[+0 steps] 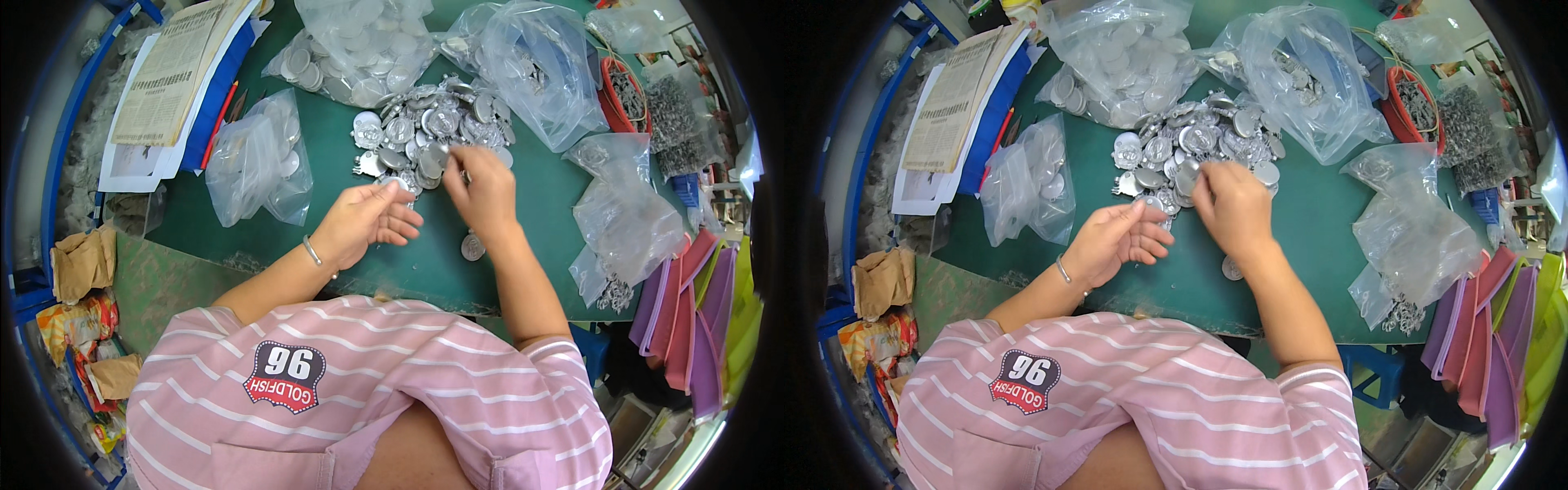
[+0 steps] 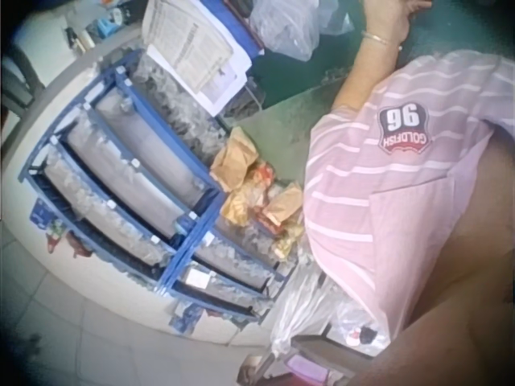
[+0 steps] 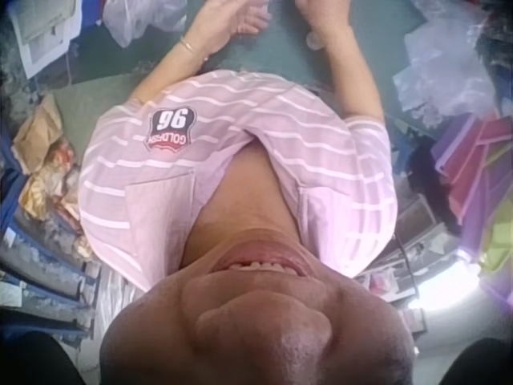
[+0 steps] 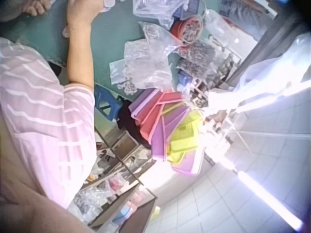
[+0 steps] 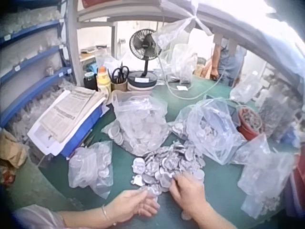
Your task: The person picks up circular metal medals from a pile on a workbench, turns them over to view both sides, and puts them back into the pile.
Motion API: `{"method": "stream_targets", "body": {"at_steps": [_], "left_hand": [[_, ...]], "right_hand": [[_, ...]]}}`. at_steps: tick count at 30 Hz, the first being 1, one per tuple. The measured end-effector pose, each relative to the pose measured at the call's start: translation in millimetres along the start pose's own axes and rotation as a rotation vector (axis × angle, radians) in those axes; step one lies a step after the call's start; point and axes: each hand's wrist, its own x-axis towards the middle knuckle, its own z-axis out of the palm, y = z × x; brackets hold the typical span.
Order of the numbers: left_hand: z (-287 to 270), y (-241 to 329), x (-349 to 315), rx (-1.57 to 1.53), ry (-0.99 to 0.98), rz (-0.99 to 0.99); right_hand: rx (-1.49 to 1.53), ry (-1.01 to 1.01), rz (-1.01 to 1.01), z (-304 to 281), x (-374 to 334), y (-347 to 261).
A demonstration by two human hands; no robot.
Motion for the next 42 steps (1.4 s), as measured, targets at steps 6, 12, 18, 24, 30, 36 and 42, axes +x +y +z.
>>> {"method": "stream_targets", "body": {"at_steps": [6,12,18,24,30,36,42], "left_hand": [[-3.9,-10.5,15.3,-0.196,-0.036,-0.027],[12.9,7.2,4.9,-0.066,-0.046,0.146],[20.4,16.4,-4.7,-0.051,0.004,0.257],[15.6,23.0,-8.1,-0.304,-0.113,0.167],[15.2,20.1,-4.7,-0.321,-0.171,0.126],[15.3,18.4,-4.0,-0.327,-0.180,0.125],[13.1,15.9,-3.2,-0.353,-0.203,0.106]], "right_hand": [[0.397,-0.251,-0.231,-15.4,-11.7,-16.5],[-0.037,-0.021,-0.176,-5.3,27.3,11.6],[-0.266,-0.058,-0.140,22.0,31.3,29.3],[-0.103,0.044,0.008,0.2,11.1,23.8],[0.607,-0.010,0.784,-12.8,-31.3,25.8],[1.119,0.085,1.025,-23.6,-46.6,1.2],[1.192,0.051,1.014,-23.3,-50.0,-11.8]]}}
